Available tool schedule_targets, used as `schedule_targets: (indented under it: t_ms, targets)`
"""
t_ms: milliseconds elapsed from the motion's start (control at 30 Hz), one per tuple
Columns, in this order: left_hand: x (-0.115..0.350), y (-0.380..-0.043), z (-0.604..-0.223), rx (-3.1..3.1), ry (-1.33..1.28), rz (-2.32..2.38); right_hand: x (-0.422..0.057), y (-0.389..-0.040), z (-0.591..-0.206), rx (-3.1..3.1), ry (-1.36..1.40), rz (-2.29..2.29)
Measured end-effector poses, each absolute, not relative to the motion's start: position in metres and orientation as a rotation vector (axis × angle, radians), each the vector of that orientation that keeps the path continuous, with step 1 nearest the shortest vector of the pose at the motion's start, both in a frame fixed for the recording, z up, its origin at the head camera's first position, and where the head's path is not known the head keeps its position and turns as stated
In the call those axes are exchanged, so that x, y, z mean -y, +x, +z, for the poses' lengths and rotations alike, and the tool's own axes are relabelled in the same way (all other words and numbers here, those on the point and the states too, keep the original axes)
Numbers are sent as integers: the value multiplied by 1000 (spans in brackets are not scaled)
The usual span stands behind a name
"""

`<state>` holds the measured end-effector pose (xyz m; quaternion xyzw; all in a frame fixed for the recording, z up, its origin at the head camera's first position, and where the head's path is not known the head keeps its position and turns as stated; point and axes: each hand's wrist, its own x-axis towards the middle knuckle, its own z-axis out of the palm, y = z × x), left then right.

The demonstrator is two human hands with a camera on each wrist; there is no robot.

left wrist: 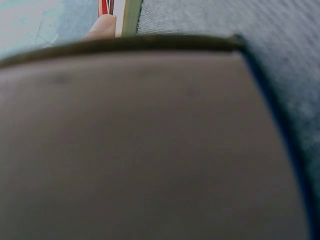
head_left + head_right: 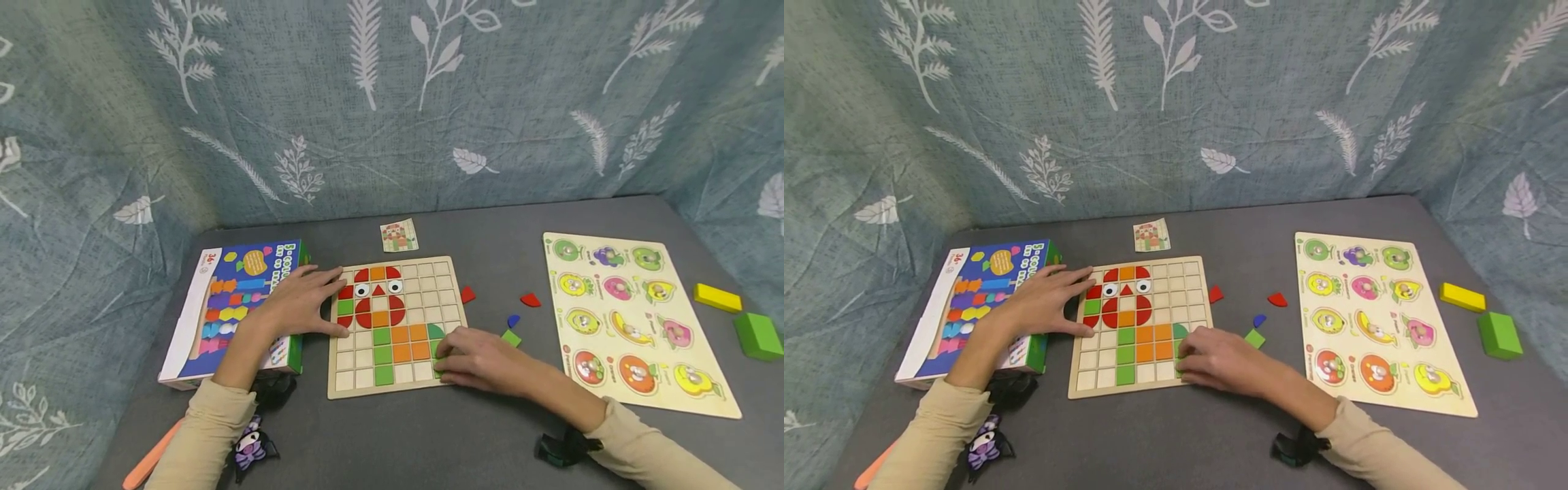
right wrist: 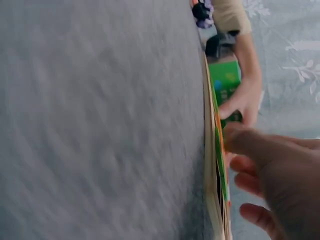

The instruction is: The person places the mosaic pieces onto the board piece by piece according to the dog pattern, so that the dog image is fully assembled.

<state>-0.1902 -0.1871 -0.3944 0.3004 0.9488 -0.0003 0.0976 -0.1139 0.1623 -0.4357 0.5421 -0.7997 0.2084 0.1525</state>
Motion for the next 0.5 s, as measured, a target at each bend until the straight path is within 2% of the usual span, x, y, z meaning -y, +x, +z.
schedule_targets:
  t_ms: [267, 500]
  targets:
    - [187, -190, -393, -2796, 889, 27, -193, -153, -429, 2518, 1157, 715]
    - [188, -190, -394, -2796, 903, 21, -208, -179, -435, 2687, 1092, 694]
